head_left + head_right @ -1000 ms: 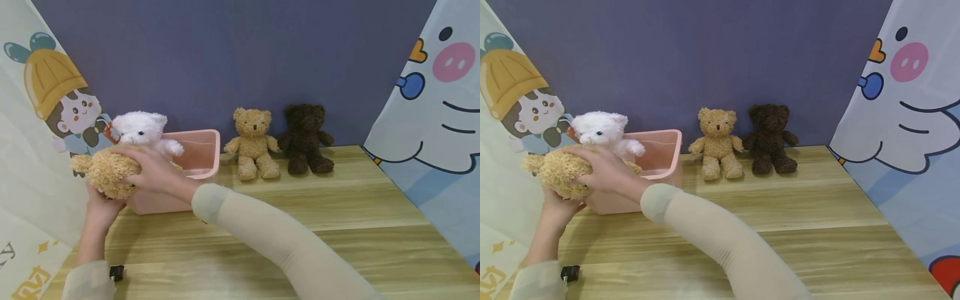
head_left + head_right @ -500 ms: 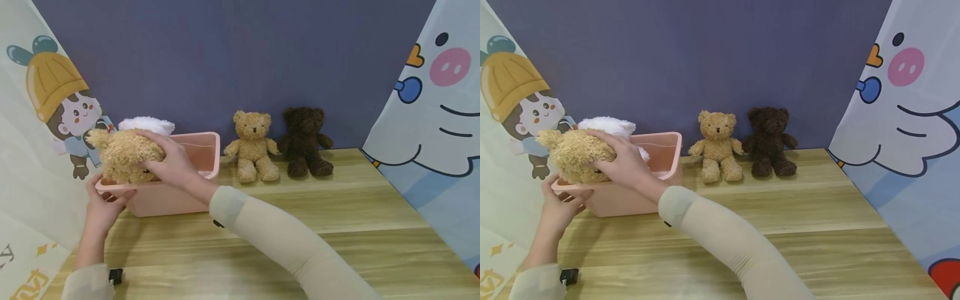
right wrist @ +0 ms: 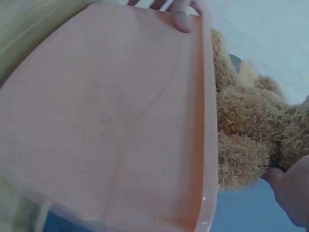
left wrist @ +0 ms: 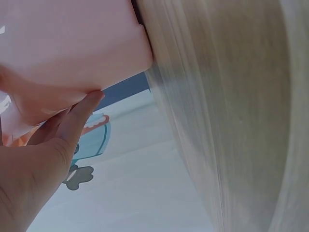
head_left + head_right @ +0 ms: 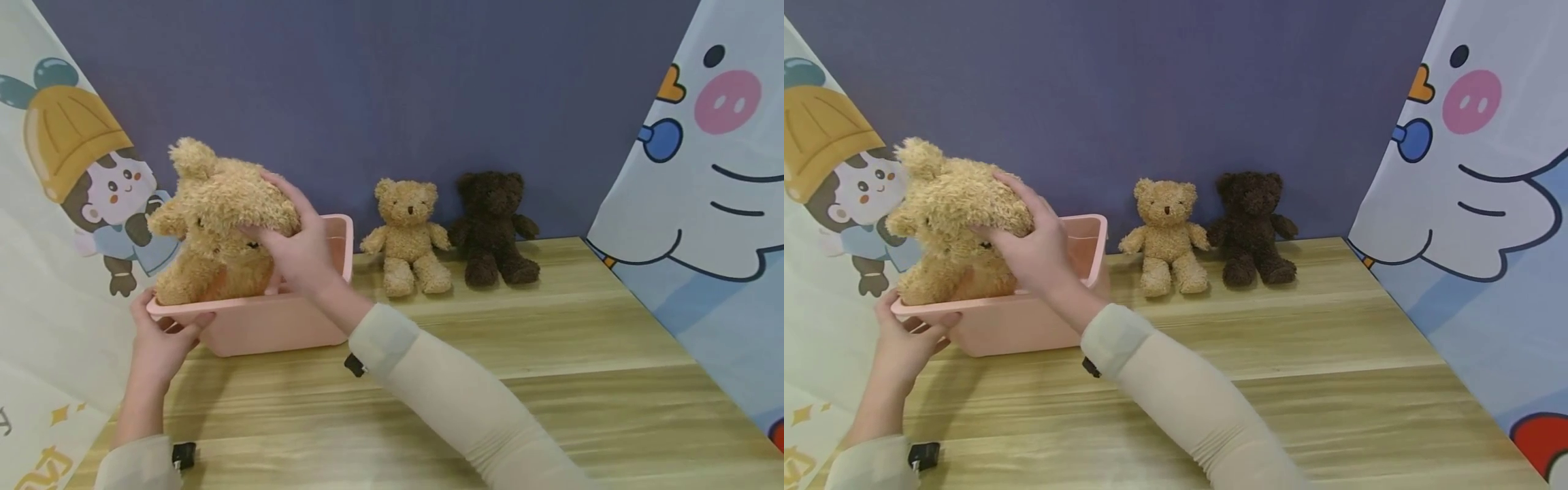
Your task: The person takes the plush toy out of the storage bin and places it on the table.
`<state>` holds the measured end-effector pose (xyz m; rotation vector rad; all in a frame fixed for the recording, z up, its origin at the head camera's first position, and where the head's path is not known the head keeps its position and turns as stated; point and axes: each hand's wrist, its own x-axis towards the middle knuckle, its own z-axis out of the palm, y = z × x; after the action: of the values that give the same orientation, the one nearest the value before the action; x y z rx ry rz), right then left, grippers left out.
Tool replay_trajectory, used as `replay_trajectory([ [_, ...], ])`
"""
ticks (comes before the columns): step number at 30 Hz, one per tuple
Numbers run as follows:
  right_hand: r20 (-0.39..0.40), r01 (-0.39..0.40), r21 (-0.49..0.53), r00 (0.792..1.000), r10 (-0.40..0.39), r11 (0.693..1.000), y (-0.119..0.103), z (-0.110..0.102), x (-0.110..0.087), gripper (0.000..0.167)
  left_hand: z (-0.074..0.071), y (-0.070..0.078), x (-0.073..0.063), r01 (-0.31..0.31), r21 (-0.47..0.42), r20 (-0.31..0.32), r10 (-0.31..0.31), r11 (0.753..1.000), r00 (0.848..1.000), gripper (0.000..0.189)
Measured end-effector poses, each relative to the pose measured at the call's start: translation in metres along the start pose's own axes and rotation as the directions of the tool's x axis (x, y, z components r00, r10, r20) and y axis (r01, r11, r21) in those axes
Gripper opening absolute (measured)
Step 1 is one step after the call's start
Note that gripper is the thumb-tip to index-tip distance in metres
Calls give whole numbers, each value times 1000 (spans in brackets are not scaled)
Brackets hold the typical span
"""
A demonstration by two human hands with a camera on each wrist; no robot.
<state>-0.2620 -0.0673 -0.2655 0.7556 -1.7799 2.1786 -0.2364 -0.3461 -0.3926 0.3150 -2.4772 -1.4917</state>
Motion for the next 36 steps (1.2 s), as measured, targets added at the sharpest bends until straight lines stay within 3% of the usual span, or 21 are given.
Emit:
replay_trajectory([
  [3,-117,20,0,993,-20,1000,0,-5,-3,69,0,0,-1,-4,1,1,4,1000,1000,106],
  [7,-263,41,-14,964,-44,999,1,-15,-10,69,0,0,-1,-10,-6,-1,10,1000,1000,105],
  [14,-408,140,156,911,-65,978,-1,-33,-29,68,1,0,-1,-21,-27,0,21,999,1000,105],
  [21,-503,298,393,862,-68,870,-10,-58,-55,72,2,0,-2,-47,-38,-17,47,998,999,102],
  [28,-566,464,427,806,-171,776,-18,-82,-68,64,1,1,-4,-23,-32,-13,23,999,1000,103],
  [36,-608,494,445,779,-153,747,-27,-108,-80,62,1,-1,-3,-16,-30,-27,15,999,1000,104],
])
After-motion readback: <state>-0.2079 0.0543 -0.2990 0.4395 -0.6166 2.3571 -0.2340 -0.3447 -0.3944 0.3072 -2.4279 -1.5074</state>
